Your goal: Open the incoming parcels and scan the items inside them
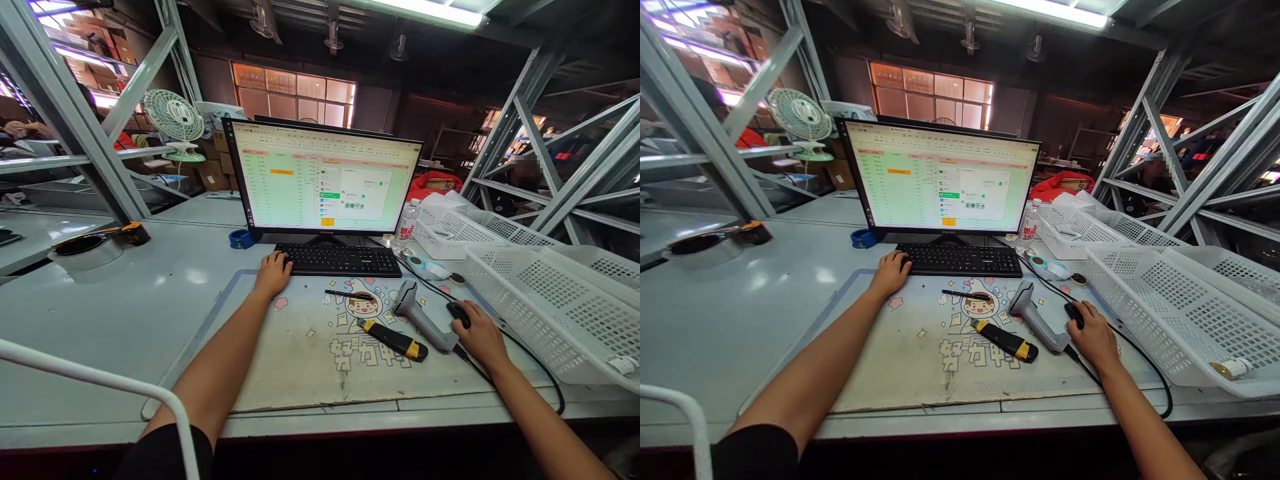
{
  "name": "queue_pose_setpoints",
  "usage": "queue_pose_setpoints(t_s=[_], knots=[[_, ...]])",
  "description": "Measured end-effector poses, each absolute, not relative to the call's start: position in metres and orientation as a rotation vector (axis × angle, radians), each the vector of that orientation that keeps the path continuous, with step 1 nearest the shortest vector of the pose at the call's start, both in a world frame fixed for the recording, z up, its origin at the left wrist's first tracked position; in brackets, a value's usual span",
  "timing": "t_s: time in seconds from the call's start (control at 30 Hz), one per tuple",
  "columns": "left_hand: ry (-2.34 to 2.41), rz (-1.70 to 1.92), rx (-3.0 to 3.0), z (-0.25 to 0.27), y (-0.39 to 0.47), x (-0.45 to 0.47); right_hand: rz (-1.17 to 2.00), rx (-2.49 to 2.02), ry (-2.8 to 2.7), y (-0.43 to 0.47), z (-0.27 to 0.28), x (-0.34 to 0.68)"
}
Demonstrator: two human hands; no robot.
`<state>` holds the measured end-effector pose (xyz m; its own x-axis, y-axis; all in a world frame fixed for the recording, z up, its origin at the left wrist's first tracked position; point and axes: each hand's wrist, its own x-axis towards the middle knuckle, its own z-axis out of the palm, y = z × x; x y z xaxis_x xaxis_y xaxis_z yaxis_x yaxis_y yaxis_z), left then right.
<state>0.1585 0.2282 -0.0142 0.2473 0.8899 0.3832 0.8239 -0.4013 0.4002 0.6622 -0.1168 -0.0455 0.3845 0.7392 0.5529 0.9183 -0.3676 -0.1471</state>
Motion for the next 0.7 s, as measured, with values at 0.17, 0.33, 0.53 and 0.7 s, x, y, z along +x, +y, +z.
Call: queue_pose_setpoints(t_s=[0.17,0.33,0.53,0.7], knots=[[1.646,0.859,2.388,-0.0132,0.2269,0.1581,-0.538,-2.170,-1.438,-0.1145,-0.0472,0.6646],[1.655,0.868,2.386,-0.0146,0.2280,0.1586,-0.488,-2.241,-1.386,-0.1128,-0.0456,0.6639],[1.650,0.874,2.399,-0.0171,0.2308,0.1588,-0.514,-2.171,-1.438,-0.1130,-0.0444,0.6624],[1.641,0.879,2.401,-0.0177,0.2314,0.1582,-0.503,-2.188,-1.402,-0.1124,-0.0460,0.6640]])
